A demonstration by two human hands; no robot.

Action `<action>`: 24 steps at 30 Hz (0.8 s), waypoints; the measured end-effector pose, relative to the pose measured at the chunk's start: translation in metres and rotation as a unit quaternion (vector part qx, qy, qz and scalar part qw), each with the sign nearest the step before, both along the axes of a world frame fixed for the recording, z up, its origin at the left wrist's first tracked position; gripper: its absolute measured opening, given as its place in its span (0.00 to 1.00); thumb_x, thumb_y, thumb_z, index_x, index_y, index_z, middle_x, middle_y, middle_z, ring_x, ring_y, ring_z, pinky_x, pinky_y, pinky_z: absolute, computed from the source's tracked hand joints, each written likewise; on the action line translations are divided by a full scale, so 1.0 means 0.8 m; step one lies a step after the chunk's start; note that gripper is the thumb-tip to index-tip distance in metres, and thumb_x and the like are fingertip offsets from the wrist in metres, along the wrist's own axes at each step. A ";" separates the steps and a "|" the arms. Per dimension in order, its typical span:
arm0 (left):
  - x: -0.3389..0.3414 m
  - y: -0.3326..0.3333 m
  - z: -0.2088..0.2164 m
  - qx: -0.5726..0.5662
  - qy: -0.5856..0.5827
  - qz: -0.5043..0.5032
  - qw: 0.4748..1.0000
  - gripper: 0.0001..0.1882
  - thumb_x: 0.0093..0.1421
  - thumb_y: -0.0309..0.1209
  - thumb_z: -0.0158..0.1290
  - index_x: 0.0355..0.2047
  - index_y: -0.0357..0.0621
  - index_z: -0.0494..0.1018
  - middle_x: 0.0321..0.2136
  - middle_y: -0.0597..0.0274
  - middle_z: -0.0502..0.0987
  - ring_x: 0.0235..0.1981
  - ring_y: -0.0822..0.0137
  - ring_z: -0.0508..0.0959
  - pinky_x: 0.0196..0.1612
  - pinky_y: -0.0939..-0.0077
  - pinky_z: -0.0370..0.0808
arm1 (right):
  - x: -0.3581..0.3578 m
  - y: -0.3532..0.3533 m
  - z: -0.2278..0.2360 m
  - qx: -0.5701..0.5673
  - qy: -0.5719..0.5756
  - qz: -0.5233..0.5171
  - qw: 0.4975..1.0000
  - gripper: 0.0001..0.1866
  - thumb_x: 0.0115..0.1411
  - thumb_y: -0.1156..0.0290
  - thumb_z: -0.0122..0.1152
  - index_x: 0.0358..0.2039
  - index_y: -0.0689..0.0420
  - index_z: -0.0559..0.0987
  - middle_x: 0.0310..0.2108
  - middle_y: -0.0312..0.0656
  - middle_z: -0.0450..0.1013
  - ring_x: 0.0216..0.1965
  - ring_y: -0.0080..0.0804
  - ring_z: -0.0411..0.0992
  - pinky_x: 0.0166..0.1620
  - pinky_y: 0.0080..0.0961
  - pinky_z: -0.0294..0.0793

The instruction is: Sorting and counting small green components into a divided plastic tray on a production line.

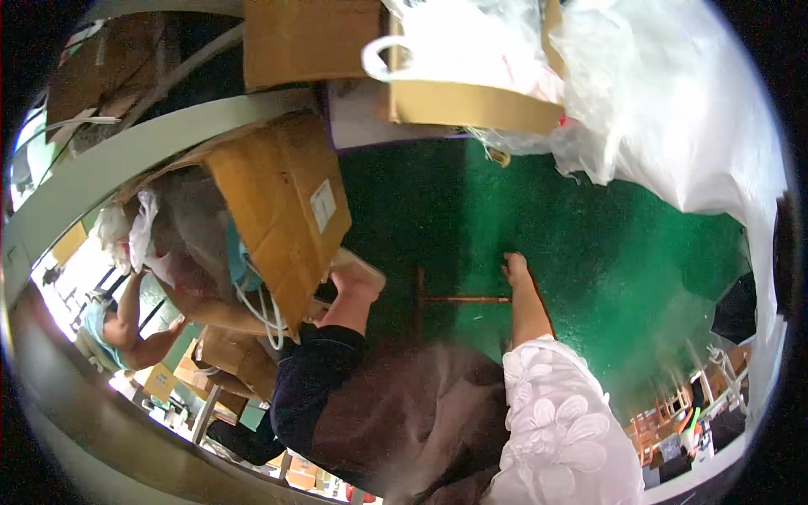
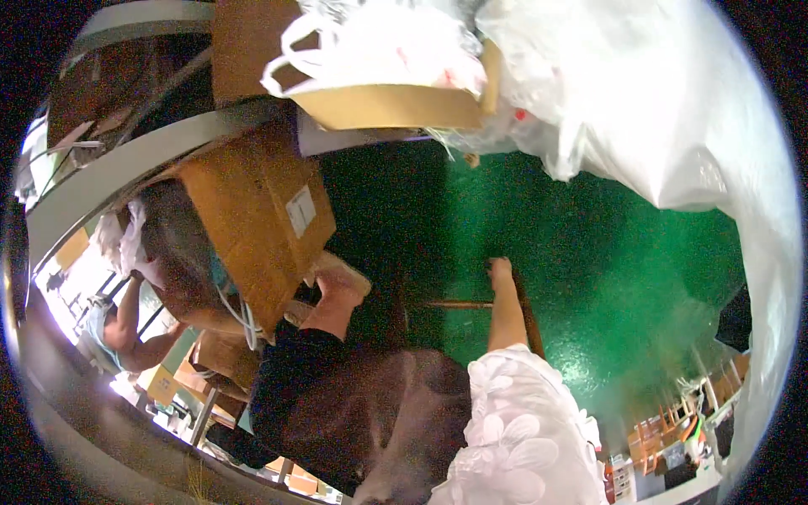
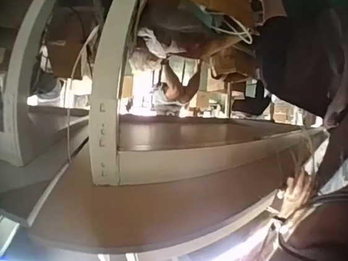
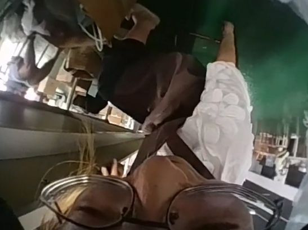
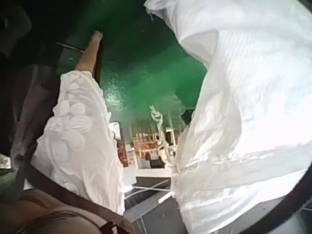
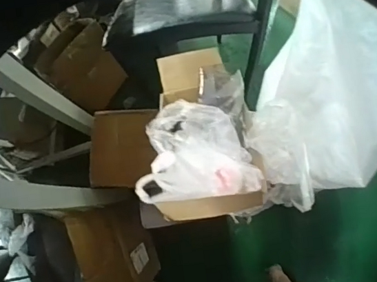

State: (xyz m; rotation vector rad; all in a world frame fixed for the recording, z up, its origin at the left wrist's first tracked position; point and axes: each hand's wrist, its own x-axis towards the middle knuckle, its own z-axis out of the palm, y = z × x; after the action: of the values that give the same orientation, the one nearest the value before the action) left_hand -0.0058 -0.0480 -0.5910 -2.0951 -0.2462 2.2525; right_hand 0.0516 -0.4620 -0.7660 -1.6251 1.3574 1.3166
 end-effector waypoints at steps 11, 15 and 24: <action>-0.019 -0.075 -0.067 -0.032 -0.013 -0.018 0.999 0.21 0.65 0.38 0.45 0.56 0.46 0.68 0.59 0.59 0.64 0.55 0.59 0.65 0.50 0.53 0.65 | -0.022 -0.062 -0.004 -0.075 -0.092 0.156 0.981 0.15 0.59 0.68 0.53 0.46 0.54 0.75 0.32 0.41 0.71 0.32 0.32 0.69 0.34 0.32 0.69; -0.013 0.010 0.001 0.060 -0.177 0.039 0.982 0.15 0.66 0.25 0.41 0.48 0.49 0.75 0.50 0.59 0.73 0.52 0.60 0.71 0.49 0.68 0.70 | 0.033 0.121 0.026 0.153 -0.168 -0.011 0.974 0.18 0.59 0.68 0.56 0.49 0.58 0.73 0.44 0.42 0.73 0.44 0.32 0.69 0.44 0.30 0.68; 0.027 -0.070 0.723 0.051 -0.624 0.029 0.779 0.15 0.51 0.26 0.53 0.41 0.48 0.77 0.51 0.58 0.73 0.55 0.60 0.69 0.51 0.63 0.66 | 0.192 0.359 0.574 0.616 -0.452 0.056 0.643 0.26 0.61 0.74 0.51 0.61 0.63 0.64 0.66 0.46 0.52 0.66 0.34 0.53 0.63 0.30 0.54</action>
State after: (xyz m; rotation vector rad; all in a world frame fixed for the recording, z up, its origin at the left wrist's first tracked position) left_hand 0.0162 -0.1044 -0.0123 -3.1090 -0.4318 0.4502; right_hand 0.2055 -0.1746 -0.3070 -0.9824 -0.3343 0.8134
